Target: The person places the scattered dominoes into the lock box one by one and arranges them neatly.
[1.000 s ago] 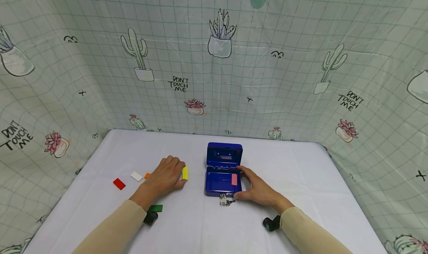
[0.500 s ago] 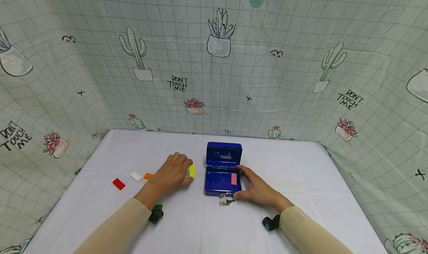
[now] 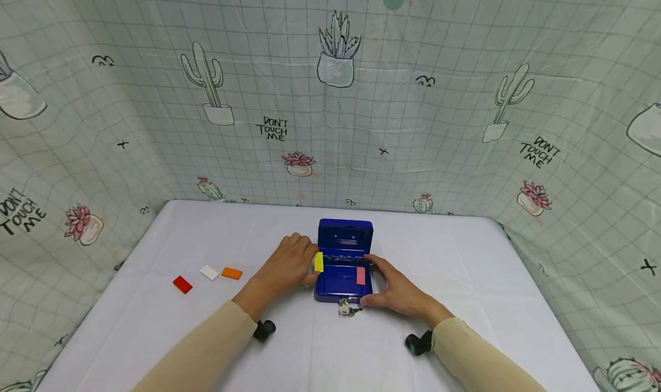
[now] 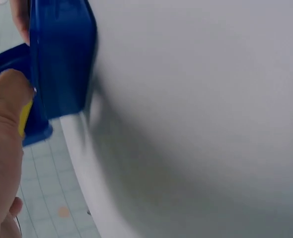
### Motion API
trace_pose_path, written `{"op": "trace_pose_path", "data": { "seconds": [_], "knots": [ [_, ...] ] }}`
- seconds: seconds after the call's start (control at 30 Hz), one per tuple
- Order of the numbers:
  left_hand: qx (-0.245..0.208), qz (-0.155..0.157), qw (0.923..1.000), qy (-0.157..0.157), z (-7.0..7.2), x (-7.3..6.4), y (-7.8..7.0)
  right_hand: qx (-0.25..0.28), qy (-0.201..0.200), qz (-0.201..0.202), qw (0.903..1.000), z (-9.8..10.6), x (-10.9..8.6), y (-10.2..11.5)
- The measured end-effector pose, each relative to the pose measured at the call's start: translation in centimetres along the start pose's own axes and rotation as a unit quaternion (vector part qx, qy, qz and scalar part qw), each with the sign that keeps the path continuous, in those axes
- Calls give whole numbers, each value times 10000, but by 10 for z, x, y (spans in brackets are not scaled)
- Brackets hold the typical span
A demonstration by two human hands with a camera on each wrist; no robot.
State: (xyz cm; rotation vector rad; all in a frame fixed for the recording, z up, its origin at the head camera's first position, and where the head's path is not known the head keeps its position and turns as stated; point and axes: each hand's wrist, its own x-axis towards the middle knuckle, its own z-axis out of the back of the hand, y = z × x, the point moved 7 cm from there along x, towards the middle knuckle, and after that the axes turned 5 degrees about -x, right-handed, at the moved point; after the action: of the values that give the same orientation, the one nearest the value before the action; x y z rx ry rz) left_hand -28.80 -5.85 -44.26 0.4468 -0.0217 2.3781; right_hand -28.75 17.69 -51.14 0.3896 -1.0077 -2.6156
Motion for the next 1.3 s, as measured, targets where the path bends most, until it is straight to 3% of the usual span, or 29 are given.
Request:
{"op": "trace_pose_path", "data": {
  "seconds": [0.13, 0.37, 0.53, 0.83, 1.3],
  "knots": [
    [26, 41, 10000, 76, -2, 8, -9, -13, 9, -11, 10000, 0, 0, 0],
    [-220, 113, 9980, 577, -11, 23, -26, 52, 43, 75, 9999, 1, 0, -1],
    [-127, 45, 9971, 747, -17, 31, -37, 56, 43, 45, 10000, 0, 0, -2],
    [49, -46, 9967, 804, -22, 39, -50, -17, 35, 39, 10000, 0, 1, -3],
    [131, -136, 9940, 1082, -28, 45, -58, 27, 46, 143, 9999, 1, 0, -3]
  ]
}}
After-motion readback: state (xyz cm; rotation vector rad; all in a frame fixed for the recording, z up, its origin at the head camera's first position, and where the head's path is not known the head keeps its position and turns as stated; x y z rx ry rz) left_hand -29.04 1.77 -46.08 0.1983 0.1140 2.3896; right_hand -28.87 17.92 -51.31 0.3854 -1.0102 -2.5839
